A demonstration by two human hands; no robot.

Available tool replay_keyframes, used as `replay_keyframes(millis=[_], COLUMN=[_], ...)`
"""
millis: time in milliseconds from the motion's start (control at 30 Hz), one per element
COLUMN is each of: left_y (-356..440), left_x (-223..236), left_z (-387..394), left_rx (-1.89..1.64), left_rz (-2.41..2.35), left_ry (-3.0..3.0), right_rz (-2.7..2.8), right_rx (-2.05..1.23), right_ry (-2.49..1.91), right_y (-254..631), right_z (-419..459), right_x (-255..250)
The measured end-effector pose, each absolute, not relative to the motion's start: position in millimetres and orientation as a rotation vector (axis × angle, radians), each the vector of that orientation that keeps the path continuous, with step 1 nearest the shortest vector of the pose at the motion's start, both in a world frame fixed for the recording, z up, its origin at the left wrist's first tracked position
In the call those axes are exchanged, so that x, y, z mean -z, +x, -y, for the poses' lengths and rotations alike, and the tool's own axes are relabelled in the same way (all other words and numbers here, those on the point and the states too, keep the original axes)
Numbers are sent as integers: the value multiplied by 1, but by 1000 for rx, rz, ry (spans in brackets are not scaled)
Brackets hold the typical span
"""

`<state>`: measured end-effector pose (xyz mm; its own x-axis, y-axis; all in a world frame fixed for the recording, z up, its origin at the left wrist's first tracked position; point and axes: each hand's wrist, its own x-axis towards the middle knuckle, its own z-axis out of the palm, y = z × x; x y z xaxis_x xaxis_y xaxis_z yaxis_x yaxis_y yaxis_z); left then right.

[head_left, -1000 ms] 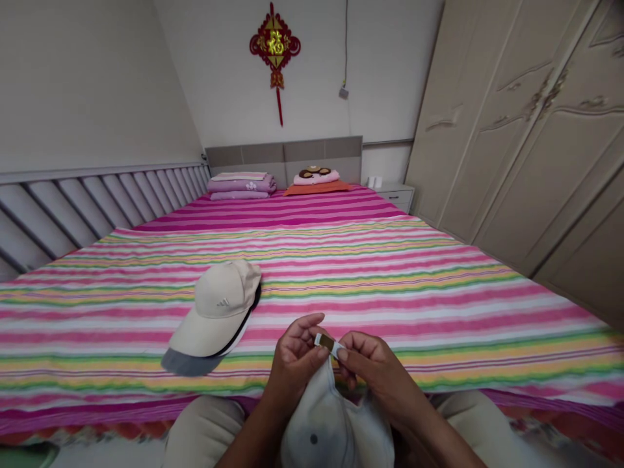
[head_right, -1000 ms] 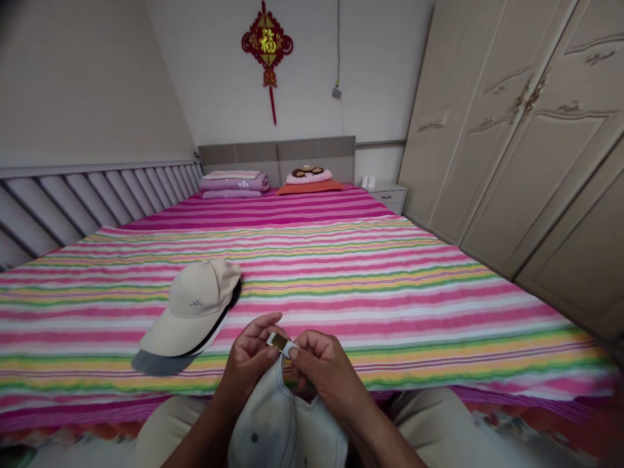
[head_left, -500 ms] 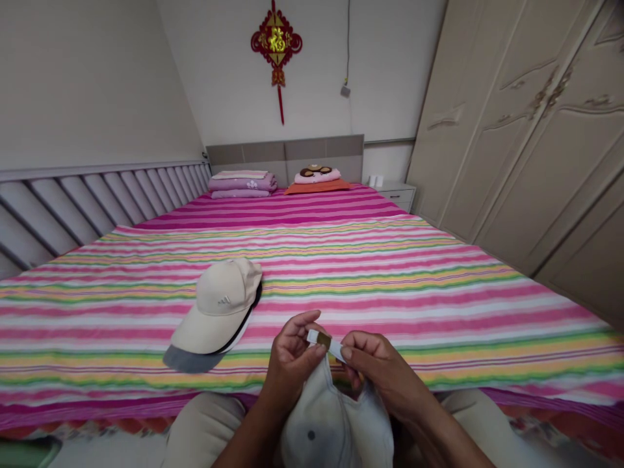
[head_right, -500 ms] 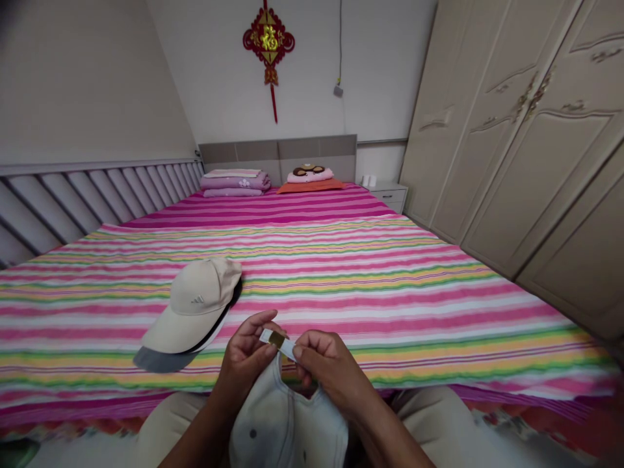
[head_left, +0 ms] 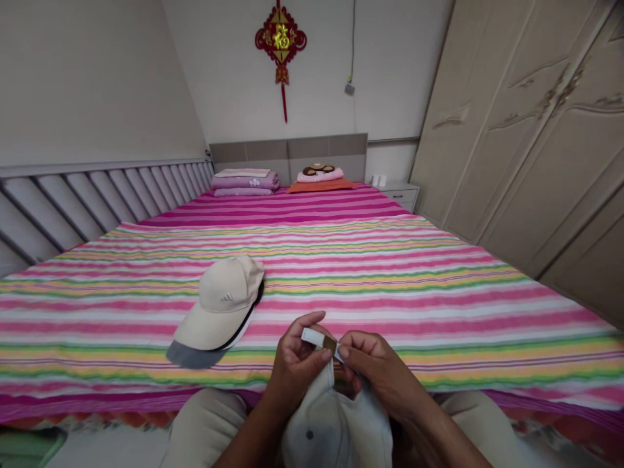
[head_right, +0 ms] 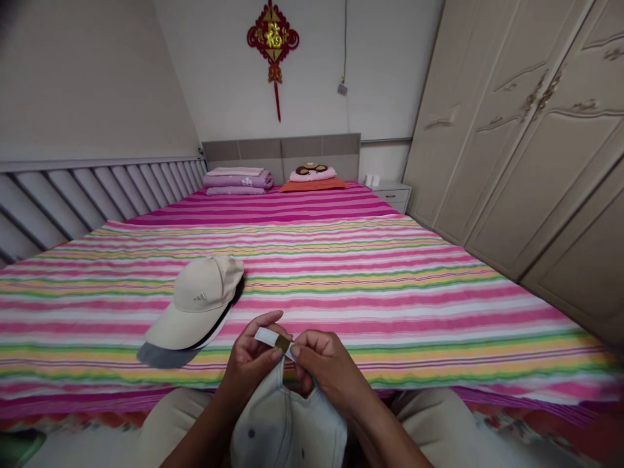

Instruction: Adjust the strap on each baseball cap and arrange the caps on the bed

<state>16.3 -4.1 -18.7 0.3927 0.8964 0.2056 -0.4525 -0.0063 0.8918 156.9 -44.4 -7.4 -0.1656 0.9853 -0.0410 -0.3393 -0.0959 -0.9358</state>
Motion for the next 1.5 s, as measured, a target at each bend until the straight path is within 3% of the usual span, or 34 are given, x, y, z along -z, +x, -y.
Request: replay_keyframes(millis=[367,800,1500], left_y=[9,2,1], left_x=[13,-6,-3], left_z=[1,-30,-32], left_rx=[-993,-356,-589], left_rz=[-455,-644,-494], left_ry=[1110,1294,865], right_rz=[1007,1147,1174], right_rx=[-1531,-1449,-1731], right_ry=[-898,-1066,-796], right_y=[160,162,176], right_z=[43,43,27], right_x=[6,-5,4])
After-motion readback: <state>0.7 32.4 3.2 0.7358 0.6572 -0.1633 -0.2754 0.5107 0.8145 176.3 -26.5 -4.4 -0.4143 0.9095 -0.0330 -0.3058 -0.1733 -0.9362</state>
